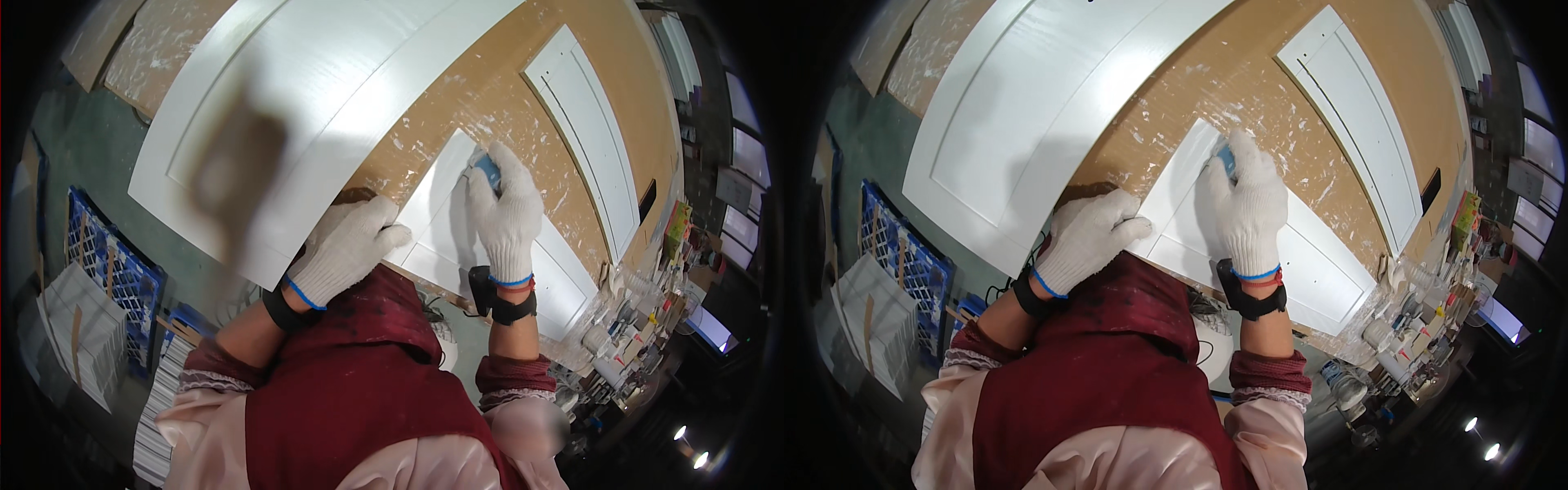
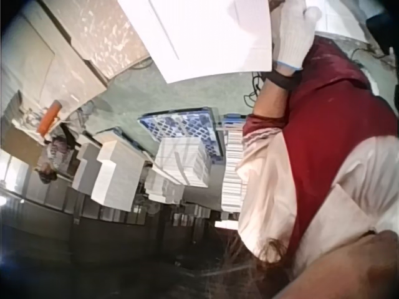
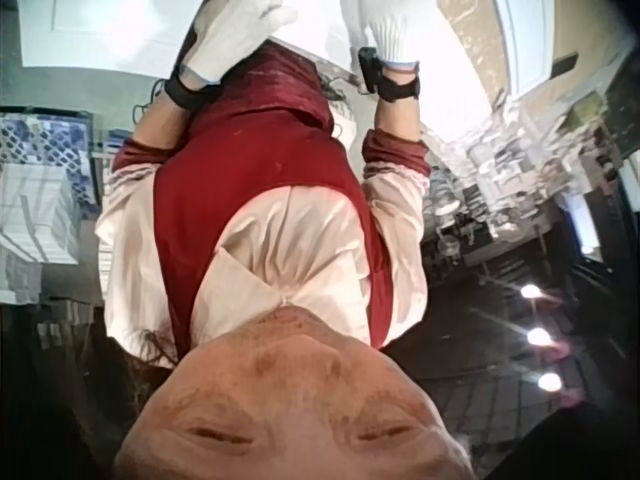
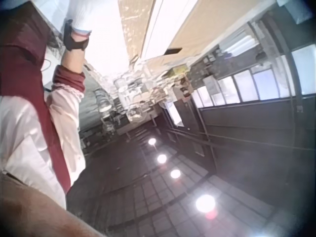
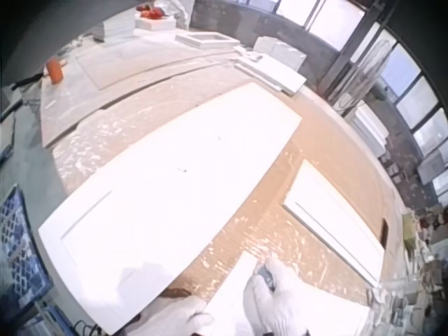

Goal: The person sands the surface of white wooden panels using a sanding block. They wipe the panels with a cloth to remove dust and then continue sanding. The person handles multiple panels, flipping them over to work on different sides.

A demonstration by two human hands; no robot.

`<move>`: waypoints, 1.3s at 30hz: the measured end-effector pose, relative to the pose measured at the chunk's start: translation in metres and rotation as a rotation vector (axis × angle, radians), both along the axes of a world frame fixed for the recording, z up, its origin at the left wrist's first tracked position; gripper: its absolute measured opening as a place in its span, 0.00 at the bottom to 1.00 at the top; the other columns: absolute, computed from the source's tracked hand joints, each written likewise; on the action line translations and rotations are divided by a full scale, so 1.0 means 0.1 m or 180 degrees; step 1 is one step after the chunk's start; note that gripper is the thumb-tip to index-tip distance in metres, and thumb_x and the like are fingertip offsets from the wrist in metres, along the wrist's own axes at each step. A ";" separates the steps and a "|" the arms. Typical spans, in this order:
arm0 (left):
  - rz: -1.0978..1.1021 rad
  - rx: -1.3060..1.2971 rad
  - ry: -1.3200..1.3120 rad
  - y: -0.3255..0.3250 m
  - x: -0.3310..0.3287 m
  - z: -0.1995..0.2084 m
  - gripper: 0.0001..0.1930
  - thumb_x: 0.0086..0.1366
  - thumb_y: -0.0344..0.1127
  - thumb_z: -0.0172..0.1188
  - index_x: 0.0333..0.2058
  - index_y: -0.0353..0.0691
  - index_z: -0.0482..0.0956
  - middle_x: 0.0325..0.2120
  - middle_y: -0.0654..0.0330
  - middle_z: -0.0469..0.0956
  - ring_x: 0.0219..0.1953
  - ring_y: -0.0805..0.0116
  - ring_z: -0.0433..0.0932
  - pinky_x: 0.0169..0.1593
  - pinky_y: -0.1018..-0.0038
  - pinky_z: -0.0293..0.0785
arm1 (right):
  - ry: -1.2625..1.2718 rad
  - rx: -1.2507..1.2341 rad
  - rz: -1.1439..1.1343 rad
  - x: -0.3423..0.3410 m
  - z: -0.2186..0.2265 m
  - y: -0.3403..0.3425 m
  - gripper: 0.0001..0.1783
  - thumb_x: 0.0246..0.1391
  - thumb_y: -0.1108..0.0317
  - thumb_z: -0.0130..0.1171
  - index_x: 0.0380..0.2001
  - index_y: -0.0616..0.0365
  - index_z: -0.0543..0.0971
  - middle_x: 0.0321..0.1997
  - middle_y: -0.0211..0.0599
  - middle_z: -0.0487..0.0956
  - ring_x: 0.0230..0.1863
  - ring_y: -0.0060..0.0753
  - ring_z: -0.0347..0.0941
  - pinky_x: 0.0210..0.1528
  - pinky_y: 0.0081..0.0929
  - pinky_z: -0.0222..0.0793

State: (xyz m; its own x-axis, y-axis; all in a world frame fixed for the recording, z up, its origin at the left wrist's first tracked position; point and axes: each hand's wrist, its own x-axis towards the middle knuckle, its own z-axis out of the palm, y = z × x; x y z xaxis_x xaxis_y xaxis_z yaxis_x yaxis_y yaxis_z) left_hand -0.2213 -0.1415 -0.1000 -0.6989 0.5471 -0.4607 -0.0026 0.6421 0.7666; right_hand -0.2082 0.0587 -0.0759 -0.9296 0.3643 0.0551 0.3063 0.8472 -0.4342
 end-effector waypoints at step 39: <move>0.0458 -0.0580 0.0795 0.16 0.11 0.13 0.25 0.53 0.37 0.66 0.49 0.35 0.74 0.25 0.62 0.75 0.29 0.74 0.72 0.37 0.74 0.72 | 0.0269 -0.1358 -0.0990 1.09 0.21 0.29 0.15 0.49 0.68 0.56 0.43 0.51 0.76 0.41 0.43 0.77 0.42 0.45 0.75 0.46 0.35 0.71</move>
